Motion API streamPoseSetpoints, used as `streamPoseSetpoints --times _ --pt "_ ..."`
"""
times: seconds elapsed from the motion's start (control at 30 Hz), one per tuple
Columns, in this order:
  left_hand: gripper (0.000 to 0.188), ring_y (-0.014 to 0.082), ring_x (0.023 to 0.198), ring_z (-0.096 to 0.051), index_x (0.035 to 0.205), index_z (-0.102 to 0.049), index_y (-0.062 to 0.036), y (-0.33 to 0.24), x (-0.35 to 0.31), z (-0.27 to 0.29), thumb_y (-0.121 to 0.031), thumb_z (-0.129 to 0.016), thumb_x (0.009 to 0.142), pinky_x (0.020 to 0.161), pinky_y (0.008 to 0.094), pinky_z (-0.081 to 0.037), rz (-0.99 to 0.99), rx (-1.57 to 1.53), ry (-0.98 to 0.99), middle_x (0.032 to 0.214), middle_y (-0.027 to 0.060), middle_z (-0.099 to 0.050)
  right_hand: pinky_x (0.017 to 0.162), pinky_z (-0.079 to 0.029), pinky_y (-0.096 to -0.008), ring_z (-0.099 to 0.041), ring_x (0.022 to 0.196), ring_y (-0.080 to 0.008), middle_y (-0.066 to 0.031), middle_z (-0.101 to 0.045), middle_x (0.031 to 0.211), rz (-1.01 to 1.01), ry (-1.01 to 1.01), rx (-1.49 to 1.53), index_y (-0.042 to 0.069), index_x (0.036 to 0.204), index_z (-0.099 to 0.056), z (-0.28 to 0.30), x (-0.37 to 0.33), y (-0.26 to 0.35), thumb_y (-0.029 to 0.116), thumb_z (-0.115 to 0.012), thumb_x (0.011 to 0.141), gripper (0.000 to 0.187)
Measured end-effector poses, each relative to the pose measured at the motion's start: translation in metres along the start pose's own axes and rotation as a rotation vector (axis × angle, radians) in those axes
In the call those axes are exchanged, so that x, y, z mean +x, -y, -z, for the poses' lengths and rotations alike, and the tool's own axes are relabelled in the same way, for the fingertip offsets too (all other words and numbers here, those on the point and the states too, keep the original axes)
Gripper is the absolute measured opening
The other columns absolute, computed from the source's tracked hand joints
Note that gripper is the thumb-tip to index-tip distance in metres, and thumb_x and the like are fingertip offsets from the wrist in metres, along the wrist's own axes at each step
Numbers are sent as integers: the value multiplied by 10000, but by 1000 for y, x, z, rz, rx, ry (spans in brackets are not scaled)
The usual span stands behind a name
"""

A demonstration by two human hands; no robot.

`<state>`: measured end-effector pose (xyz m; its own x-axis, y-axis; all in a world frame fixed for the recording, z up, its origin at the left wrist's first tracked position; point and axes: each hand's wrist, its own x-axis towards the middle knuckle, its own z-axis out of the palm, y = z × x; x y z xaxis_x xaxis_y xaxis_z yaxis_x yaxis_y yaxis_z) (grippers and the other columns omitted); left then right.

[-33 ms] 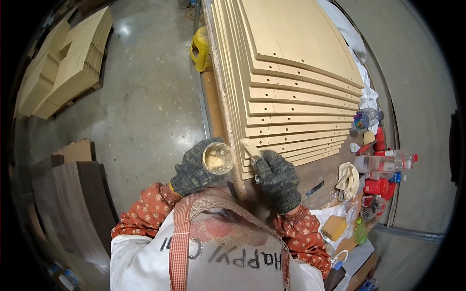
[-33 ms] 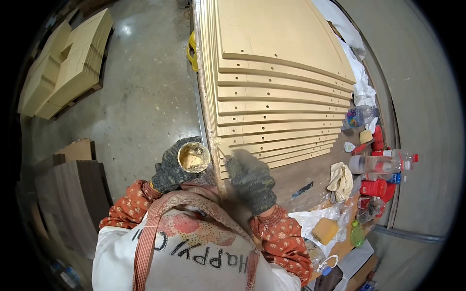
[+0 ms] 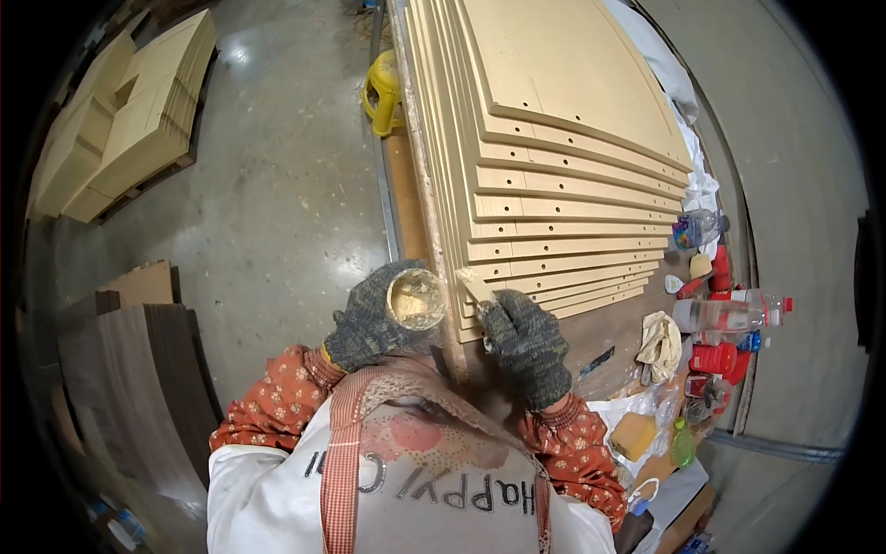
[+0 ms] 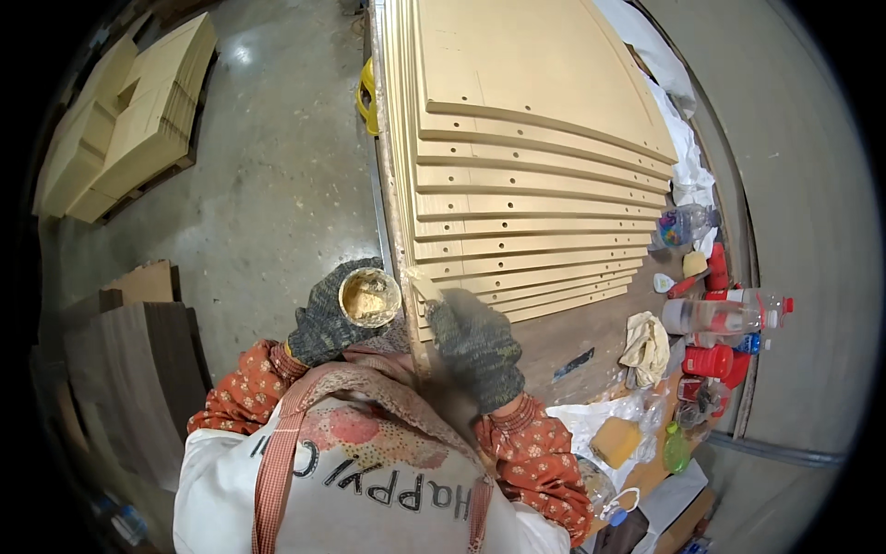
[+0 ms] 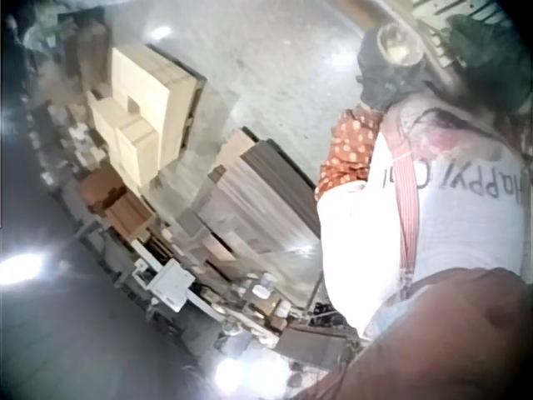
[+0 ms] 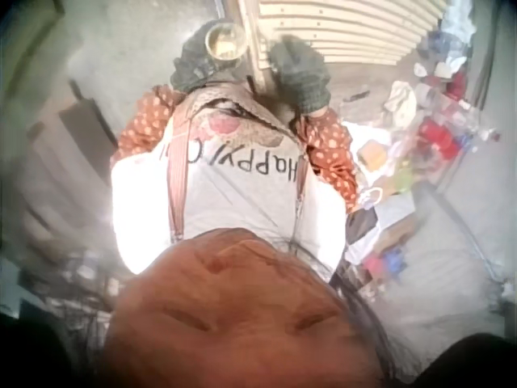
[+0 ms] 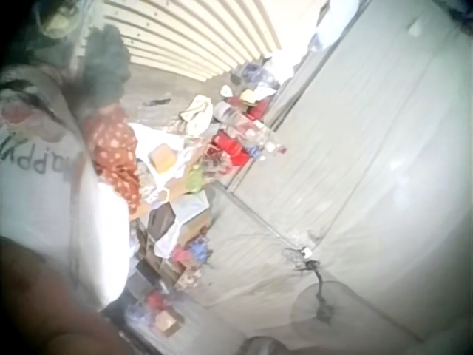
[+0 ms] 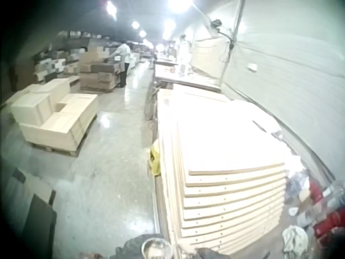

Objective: The person applies wood filler into holes on the edges of stacked wood panels using an applicator stick and wipes the surfaces with a cloth.

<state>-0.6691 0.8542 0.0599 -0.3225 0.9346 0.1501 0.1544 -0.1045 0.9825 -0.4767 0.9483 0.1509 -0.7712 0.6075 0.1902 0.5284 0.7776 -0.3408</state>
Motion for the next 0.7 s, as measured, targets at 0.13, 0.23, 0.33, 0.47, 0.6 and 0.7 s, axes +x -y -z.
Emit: streamPoseSetpoints --times 0.13,0.23,0.33,0.47,0.6,0.7 --pt "637 233 990 -595 1179 -534 -51 -8 11 1 -279 -809 651 870 341 -478 -130 137 -25 1077 123 -600 708 -521 -392 -617 849 -315 -147 -621 972 156 -35 -87 91 1027 -651 11 -1 6 28 -656 708 324" --pt "609 247 979 -596 1186 -538 -61 -11 14 -2 -280 -786 675 867 348 -477 -155 129 -32 1074 125 -601 755 -506 -401 -606 892 -320 -153 -613 1006 21 21 47 92 1040 -648 17 3 12 7 -641 731 321" --pt "609 255 983 -591 1202 -533 -64 -8 13 -2 -290 -770 688 871 352 -475 -209 215 -52 1089 121 -599 651 -486 -388 -592 818 -293 -141 -595 979 -53 44 36 32 982 -597 18 5 12 75 -617 776 212" --pt "613 247 992 -588 1197 -531 -53 6 8 -4 -264 -784 679 885 348 -468 -155 47 -60 1098 124 -594 634 -483 -387 -594 760 -290 -151 -606 867 336 -77 -330 37 1012 -591 21 4 9 114 -600 820 207" --pt "604 271 1023 -573 1221 -516 -62 7 3 0 -297 -748 715 910 366 -453 -161 111 -23 1123 131 -580 575 -473 -390 -584 624 -317 -181 -587 724 -5 6 -115 26 1047 -577 28 17 31 148 -566 864 221" --pt "623 223 993 -591 1171 -537 -47 7 2 -1 -264 -814 657 893 341 -473 -133 123 -51 1083 116 -599 541 -454 -403 -571 600 -335 -198 -582 732 -32 -50 -102 13 1035 -572 23 19 30 159 -561 871 220"
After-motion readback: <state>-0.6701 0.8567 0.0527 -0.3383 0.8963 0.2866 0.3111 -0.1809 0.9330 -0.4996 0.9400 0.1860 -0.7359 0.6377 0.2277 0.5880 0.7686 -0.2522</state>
